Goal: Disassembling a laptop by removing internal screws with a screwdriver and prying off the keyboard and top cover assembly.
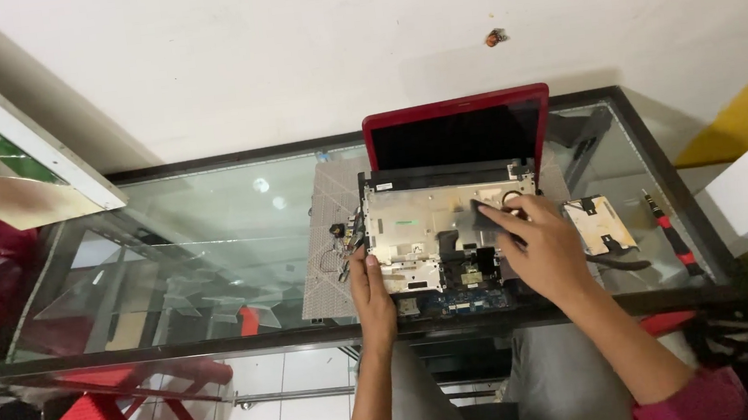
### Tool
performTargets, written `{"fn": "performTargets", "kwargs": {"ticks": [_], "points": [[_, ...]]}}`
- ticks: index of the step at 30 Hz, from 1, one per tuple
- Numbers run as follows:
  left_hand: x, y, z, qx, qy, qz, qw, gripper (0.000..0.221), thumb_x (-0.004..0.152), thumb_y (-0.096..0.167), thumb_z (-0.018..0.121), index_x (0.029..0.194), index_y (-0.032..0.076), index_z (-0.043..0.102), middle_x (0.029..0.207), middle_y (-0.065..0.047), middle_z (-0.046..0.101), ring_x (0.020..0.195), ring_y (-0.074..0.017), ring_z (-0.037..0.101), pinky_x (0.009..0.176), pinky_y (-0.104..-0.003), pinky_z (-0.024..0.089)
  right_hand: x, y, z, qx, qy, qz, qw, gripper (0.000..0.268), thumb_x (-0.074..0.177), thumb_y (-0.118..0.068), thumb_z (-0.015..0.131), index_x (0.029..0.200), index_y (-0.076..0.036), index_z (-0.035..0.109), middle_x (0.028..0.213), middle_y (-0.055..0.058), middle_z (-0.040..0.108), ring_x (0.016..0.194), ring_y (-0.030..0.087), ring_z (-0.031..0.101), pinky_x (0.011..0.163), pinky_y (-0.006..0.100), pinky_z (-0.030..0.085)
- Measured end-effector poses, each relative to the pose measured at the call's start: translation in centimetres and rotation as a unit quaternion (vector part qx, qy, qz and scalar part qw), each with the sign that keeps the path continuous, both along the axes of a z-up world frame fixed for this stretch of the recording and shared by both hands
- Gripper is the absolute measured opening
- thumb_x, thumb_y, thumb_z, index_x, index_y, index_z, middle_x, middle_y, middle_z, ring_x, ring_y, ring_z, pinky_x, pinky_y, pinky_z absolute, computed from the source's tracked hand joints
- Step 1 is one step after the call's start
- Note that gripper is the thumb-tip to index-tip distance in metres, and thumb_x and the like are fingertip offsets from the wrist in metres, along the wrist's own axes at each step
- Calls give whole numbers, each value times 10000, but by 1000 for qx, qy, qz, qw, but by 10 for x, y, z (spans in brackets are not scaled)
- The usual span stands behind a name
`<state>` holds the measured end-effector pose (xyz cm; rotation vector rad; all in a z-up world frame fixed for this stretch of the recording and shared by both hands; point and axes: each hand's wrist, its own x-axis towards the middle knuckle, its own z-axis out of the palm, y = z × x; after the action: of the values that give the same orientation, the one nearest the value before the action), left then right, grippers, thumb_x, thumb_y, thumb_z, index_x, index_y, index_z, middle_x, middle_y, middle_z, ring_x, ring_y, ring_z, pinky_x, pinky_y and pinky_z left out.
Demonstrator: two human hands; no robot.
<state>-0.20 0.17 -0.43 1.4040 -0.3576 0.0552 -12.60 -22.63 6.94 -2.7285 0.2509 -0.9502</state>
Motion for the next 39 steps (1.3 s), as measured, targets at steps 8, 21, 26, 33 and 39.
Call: {"fn": "performTargets", "kwargs": {"ticks": [8, 21, 26, 33, 39], "points": [[1, -2, -10, -16, 16, -7, 1000, 291, 1092, 141, 417, 1294, 6, 578, 1150, -139, 630, 1141, -215, 534, 1079, -445, 401, -26, 27, 10, 81, -136, -12, 987, 477, 841, 140, 686, 1198, -148, 818, 1059, 96, 682, 993, 346, 659, 784, 412, 604], [7, -2, -9, 14, 32, -33, 999, 392, 1024, 93, 404, 1382, -31, 503, 1420, -269, 522, 1399, -388, 411, 1158, -547, 304, 126, 66, -13, -178, 33, 250, 951, 278, 841, -37, 716, 1087, -137, 798, 1093, 124, 685, 1122, 304, 620, 939, 455, 468], [3, 2, 2, 10, 36, -42, 998, 421, 1031, 120, 336, 1397, -9, 500, 1470, -273, 496, 1450, -417, 359, 1173, -547, 301, 120, 66, -3, -173, 33, 272, 946, 264, 873, -30, 676, 1081, -151, 787, 1057, 123, 655, 1033, 306, 615, 870, 449, 482], [4, 4, -4, 22, 43, -52, 997, 460, 986, 84, 332, 1407, -19, 487, 1472, -287, 488, 1461, -437, 336, 1197, -552, 260, 113, 61, -10, -182, 42, 256, 949, 281, 879, -44, 674, 1094, -176, 798, 1094, 129, 651, 1016, 306, 608, 862, 450, 488], [3, 0, -3, 32, 22, -20, 999, 453, 982, 51, 342, 1385, -13, 541, 1412, -251, 562, 1400, -389, 438, 1175, -530, 301, 87, 65, -12, -150, 103, 270, 946, 318, 927, -31, 615, 1150, -178, 788, 1125, 146, 643, 1044, 317, 607, 928, 475, 489]]}}
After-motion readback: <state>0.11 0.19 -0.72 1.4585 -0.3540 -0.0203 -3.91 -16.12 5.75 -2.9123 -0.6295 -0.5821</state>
